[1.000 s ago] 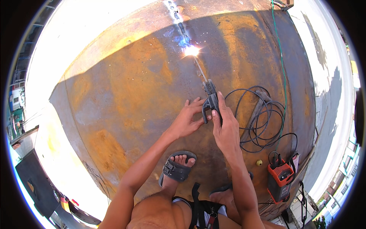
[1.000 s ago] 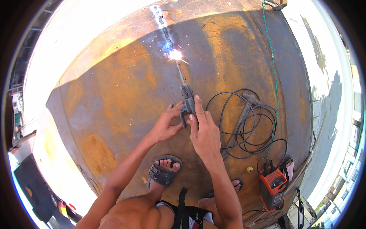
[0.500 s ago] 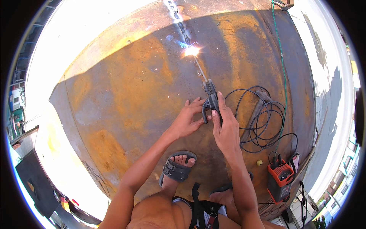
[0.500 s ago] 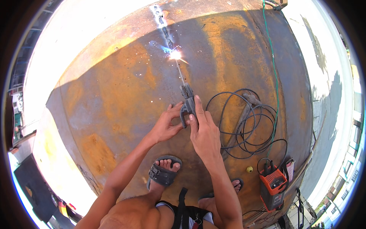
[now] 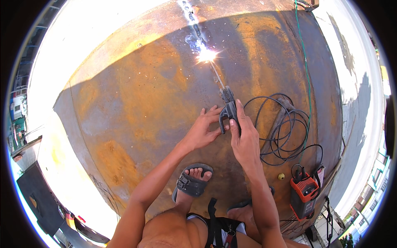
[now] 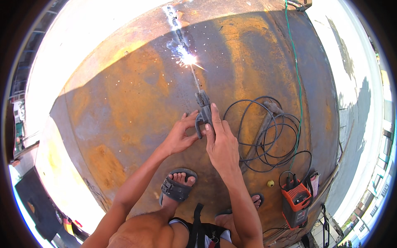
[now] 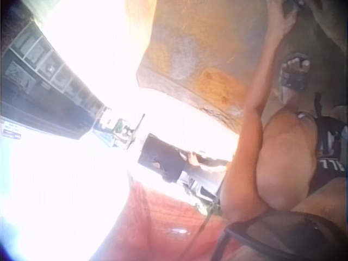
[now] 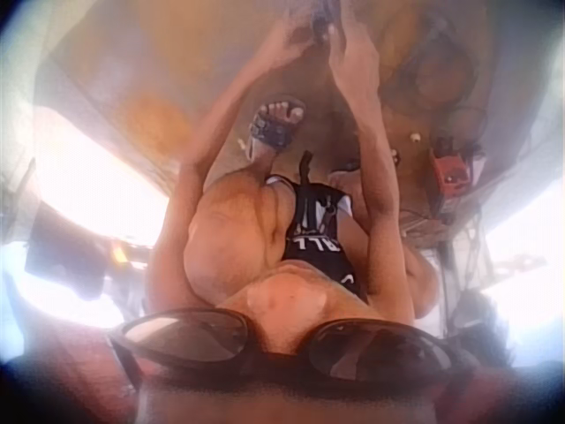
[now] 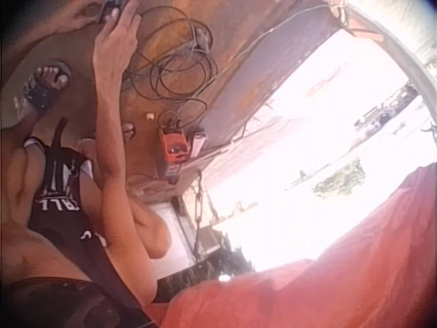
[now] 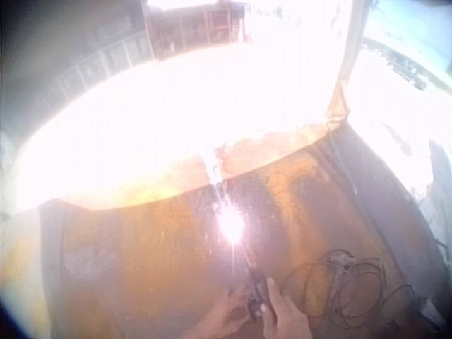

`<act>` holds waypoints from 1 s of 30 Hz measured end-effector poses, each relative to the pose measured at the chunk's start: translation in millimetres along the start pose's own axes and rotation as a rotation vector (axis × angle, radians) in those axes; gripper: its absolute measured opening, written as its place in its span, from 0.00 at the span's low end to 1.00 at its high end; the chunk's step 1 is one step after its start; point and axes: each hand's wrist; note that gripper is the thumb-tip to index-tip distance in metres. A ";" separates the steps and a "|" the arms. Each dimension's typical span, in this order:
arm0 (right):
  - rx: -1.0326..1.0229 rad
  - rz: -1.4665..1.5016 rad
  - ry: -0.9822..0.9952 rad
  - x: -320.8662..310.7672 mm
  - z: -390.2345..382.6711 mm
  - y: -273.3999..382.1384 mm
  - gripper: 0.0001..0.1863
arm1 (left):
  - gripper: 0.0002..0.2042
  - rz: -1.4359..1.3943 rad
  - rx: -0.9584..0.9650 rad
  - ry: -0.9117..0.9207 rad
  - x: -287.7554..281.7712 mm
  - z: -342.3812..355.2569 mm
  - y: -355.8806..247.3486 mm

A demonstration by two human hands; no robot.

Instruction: The person welds a seam on a large curved metal surface using a handheld welding torch and electrode. They pause to insert a new electrode, then continue welding and briefly tap the weld with a hammer.

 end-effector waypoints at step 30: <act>-0.028 0.040 -0.057 2.0 2.2 2.0 0.33 | 0.23 -0.014 0.021 -0.020 0.1 0.8 2.9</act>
Point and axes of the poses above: each hand's wrist, its own z-axis towards the middle knuckle, its own x-axis out of the palm, y = z × x, and after that the axes turned 13 degrees about x, right-handed
